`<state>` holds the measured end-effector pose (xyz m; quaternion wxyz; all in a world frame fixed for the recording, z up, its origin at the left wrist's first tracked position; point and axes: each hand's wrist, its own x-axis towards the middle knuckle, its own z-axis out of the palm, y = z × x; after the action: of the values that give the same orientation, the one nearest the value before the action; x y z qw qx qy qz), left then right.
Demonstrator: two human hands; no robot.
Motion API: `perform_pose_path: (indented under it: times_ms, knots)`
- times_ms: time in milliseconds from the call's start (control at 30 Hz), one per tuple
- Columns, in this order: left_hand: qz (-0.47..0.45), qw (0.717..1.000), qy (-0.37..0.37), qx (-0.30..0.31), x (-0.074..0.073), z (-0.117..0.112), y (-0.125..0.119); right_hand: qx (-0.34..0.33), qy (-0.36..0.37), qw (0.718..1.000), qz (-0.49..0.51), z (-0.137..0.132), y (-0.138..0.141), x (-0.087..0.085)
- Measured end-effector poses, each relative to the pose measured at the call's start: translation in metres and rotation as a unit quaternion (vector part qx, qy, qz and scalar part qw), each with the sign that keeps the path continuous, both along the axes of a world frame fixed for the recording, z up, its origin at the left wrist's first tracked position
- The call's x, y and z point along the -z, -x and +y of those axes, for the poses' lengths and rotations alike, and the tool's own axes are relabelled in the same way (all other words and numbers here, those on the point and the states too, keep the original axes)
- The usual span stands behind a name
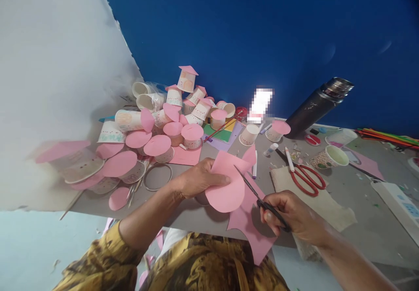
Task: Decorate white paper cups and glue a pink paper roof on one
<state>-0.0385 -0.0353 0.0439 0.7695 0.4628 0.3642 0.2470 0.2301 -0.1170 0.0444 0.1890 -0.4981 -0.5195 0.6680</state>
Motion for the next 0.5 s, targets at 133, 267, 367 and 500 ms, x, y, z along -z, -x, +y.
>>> perform_pose_path:
  times_ms: [133,267,367,500]
  knots:
    - [-0.012,1.0,0.012,0.006,0.0009,0.0001,-0.0001,-0.008,-0.007,1.0,0.003,-0.0009,-0.0016,-0.0003]
    - [-0.013,0.999,0.027,0.014,0.0016,0.0016,0.0016,-0.019,-0.014,1.0,0.004,-0.0016,-0.0025,-0.0026]
    - [-0.026,0.999,0.037,0.023,-0.0002,0.0021,0.0023,-0.026,-0.009,1.0,-0.004,-0.0021,-0.0027,-0.0045]
    - [-0.032,0.998,0.039,0.049,-0.0017,0.0029,0.0037,-0.046,-0.005,0.999,-0.021,-0.0026,-0.0038,-0.0061]
